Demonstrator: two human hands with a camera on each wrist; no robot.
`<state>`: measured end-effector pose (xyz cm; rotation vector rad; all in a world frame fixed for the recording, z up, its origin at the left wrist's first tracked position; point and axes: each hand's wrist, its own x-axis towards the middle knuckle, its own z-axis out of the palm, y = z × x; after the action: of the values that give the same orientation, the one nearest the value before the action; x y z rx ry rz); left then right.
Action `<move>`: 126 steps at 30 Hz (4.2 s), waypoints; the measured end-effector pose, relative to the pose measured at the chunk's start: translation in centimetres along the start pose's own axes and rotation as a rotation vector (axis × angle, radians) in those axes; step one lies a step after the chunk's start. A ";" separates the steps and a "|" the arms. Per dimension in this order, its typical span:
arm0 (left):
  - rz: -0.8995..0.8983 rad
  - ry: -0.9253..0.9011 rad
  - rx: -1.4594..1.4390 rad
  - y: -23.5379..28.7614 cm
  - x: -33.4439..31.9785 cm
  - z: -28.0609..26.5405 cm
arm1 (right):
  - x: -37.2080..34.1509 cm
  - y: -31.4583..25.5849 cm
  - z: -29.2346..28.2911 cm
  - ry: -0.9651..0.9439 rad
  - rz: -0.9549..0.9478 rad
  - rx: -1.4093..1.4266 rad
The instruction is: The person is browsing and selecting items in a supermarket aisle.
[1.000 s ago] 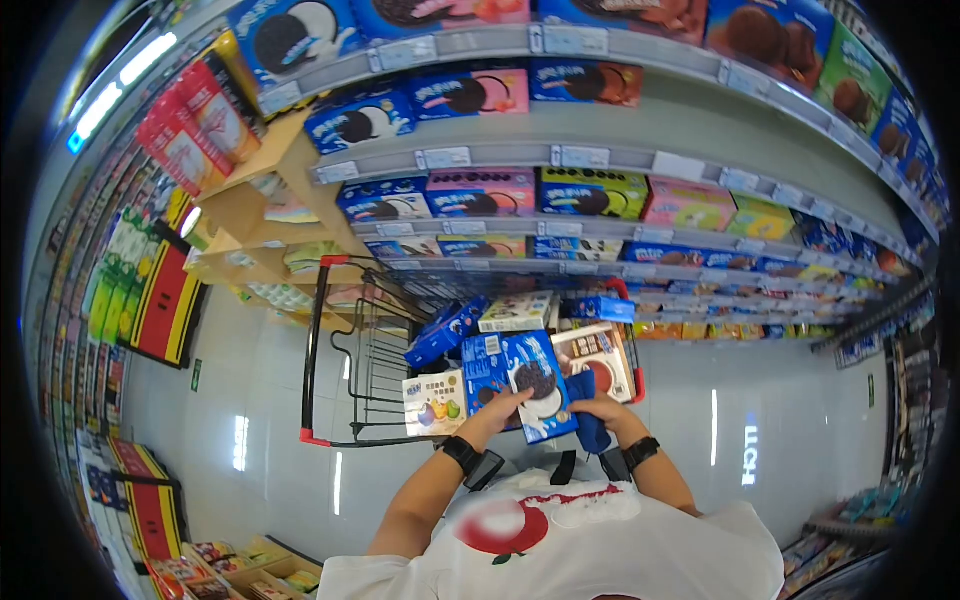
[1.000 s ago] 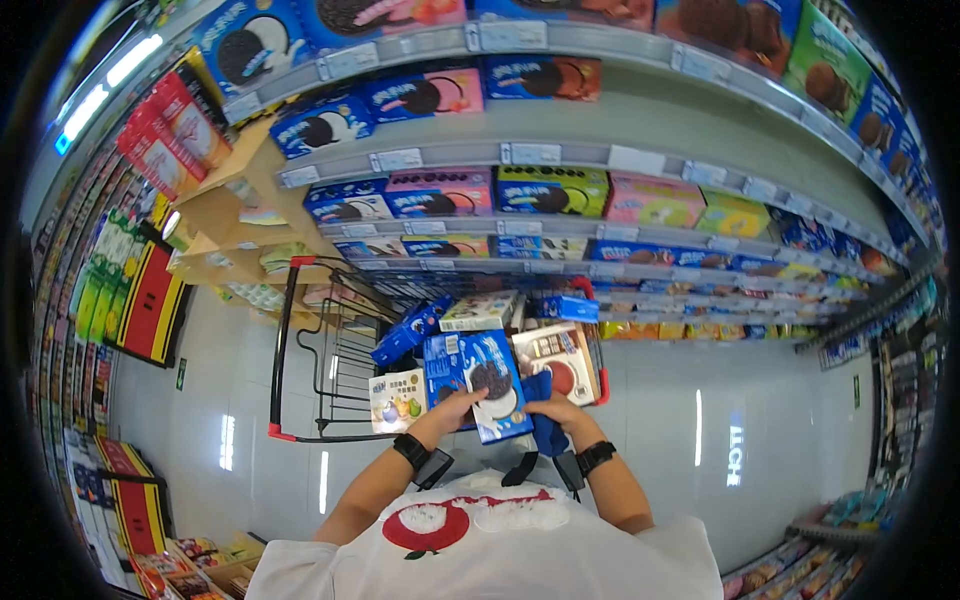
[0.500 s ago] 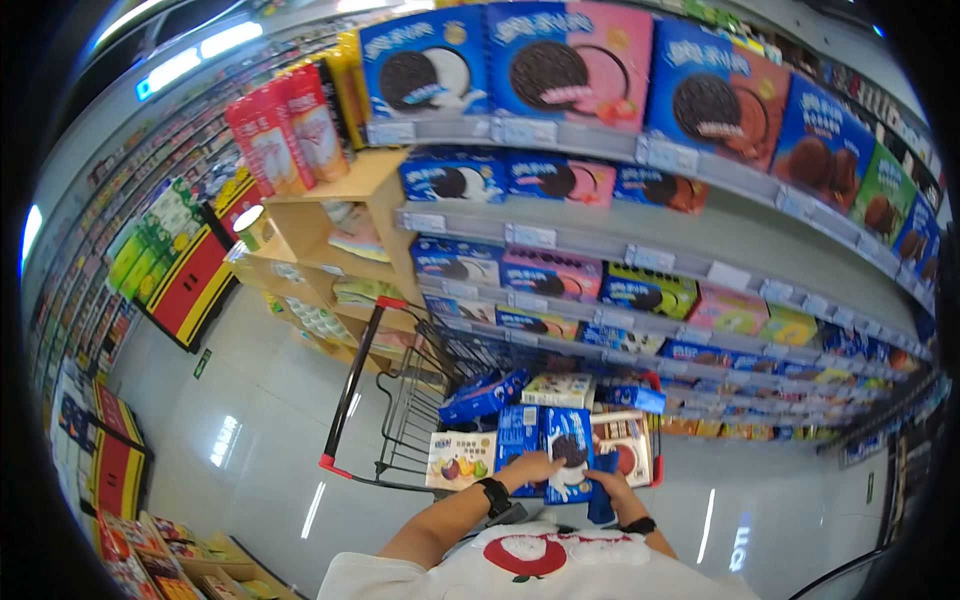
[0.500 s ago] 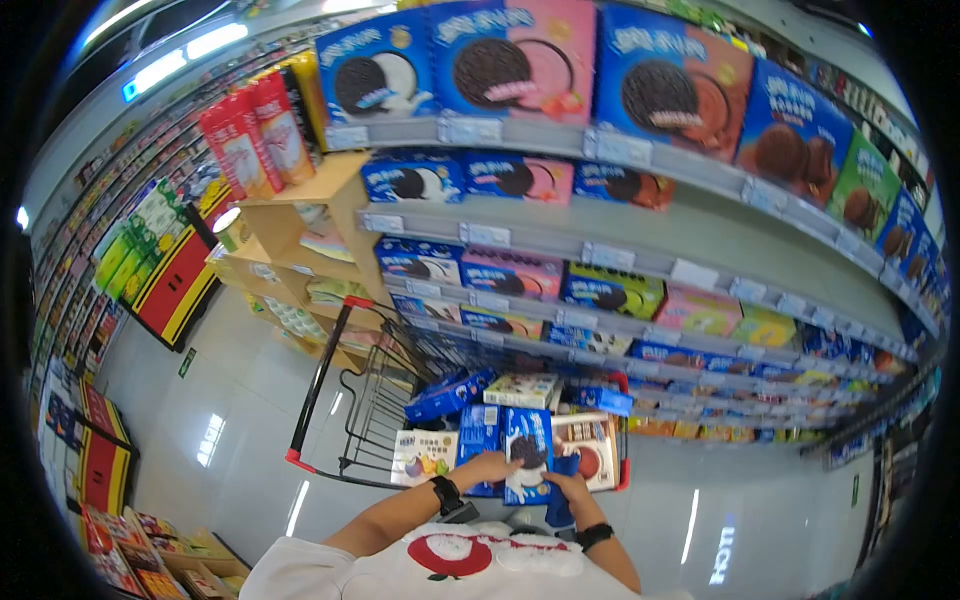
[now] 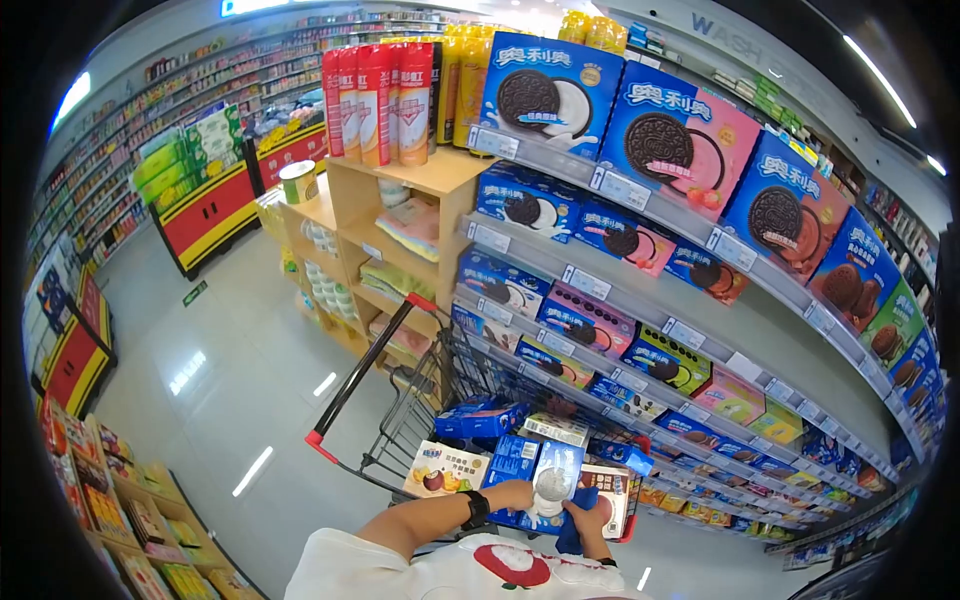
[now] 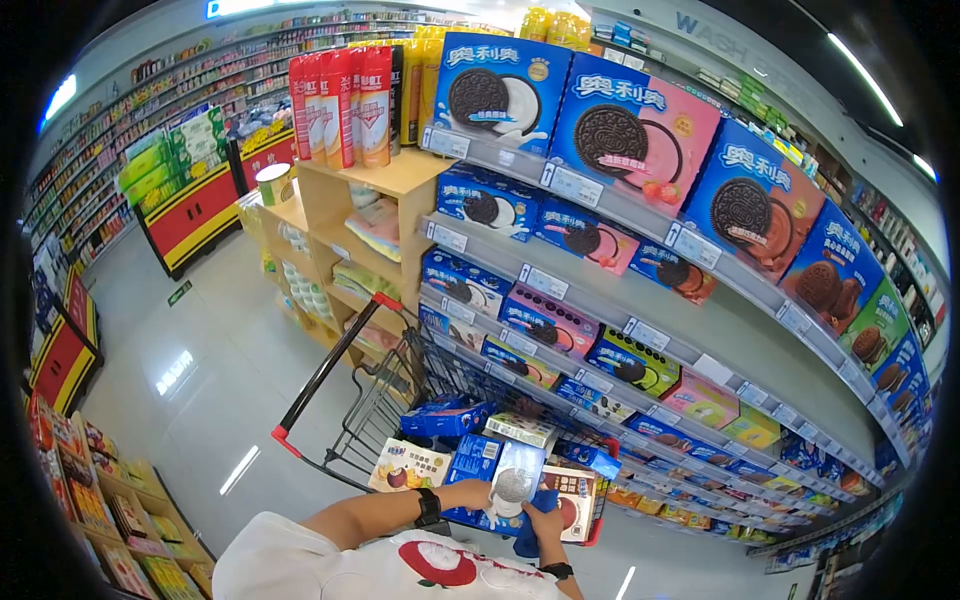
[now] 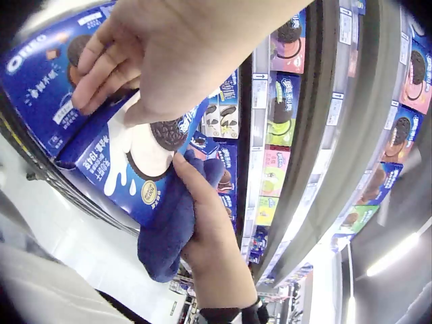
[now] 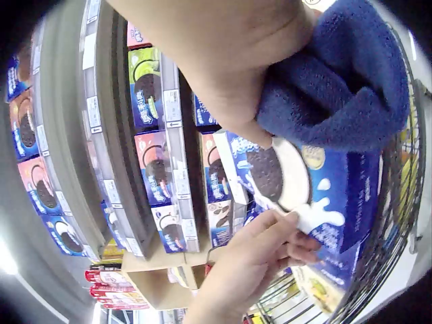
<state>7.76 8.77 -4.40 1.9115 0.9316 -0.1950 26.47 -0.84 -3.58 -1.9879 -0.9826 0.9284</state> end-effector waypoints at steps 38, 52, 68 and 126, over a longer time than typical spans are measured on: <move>0.478 0.975 -1.270 4.4 -7.8 -45.1 | 17.2 -45.3 2.1 0.187 -1.109 -0.009; 0.338 1.167 -0.718 1.5 -2.5 -51.4 | 23.9 -45.5 4.1 0.048 -0.792 0.128; 0.056 1.079 -0.664 2.4 -1.5 -53.0 | 23.2 -46.5 2.6 -0.364 -0.615 0.375; 0.804 0.635 0.070 18.3 -17.4 -16.8 | -0.5 -19.2 -4.1 -0.701 0.302 1.282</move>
<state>3.97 8.95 25.75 2.3009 0.4633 0.9022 23.30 6.17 14.45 -0.6974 -0.1872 1.8569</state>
